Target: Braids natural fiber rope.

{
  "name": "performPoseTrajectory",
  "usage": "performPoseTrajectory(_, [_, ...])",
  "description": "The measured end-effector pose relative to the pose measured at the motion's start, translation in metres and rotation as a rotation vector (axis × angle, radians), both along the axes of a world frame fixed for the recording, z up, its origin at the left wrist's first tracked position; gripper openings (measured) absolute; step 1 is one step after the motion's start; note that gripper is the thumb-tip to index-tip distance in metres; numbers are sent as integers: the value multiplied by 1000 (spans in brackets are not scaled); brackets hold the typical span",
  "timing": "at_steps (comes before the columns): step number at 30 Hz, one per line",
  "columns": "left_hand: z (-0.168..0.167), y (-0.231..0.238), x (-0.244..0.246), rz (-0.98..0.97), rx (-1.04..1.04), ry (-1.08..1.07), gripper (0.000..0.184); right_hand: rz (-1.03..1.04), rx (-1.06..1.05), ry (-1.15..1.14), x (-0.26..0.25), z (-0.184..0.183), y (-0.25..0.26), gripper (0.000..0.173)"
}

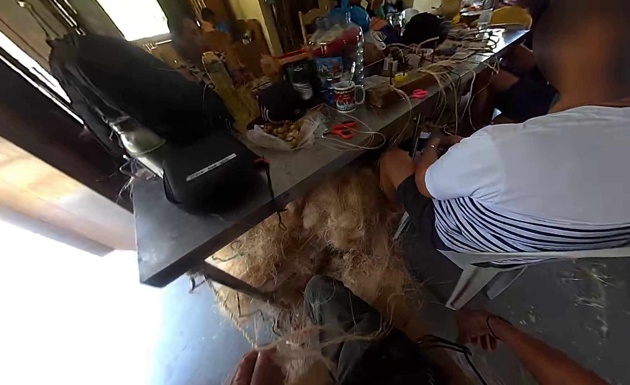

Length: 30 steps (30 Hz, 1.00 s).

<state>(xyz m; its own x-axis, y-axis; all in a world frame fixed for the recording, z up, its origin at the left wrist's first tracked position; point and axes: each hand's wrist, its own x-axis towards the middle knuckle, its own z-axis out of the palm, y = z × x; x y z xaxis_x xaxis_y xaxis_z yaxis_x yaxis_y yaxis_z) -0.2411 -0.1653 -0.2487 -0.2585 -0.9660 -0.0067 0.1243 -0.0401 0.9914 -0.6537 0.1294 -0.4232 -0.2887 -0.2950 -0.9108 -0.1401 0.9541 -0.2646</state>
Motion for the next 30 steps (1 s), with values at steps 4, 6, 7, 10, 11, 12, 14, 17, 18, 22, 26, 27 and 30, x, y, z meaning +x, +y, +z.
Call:
performPoseTrajectory(4, [5,5,-13,68,-92,-293,15,29,-333,261,7,15,-33,35])
performPoseTrajectory(6, [6,6,-13,65,-109,-396,17,124,-590,337,22,51,-80,38])
performPoseTrajectory(7, [2,5,-12,72,-98,-418,16,214,-689,377,33,73,-108,39])
performPoseTrajectory(10, [-14,5,-12,88,-62,-398,15,373,-1022,431,81,121,-171,36])
performPoseTrajectory(11, [-18,6,-12,95,-61,-370,14,404,-1118,405,100,132,-185,39])
performPoseTrajectory(12, [-21,7,-12,101,-62,-346,14,435,-1200,364,120,142,-198,44])
performPoseTrajectory(14, [-26,9,-11,102,-75,-329,13,489,-1276,262,157,158,-217,60])
performPoseTrajectory(17, [-32,13,-10,92,-118,-309,11,558,-1295,147,199,167,-236,71])
performPoseTrajectory(18, [-32,14,-10,86,-135,-307,11,576,-1289,115,207,170,-239,69])
performPoseTrajectory(22, [-34,17,-5,42,-158,-316,12,588,-1291,28,217,181,-243,28])
performPoseTrajectory(26, [-35,17,-2,18,-147,-308,13,555,-1284,9,216,173,-263,7])
performPoseTrajectory(27, [-34,16,-2,11,-139,-301,13,532,-1279,-20,216,169,-271,9])
performPoseTrajectory(30, [-34,12,-1,-22,-71,-209,17,488,-1284,-172,211,157,-288,11])
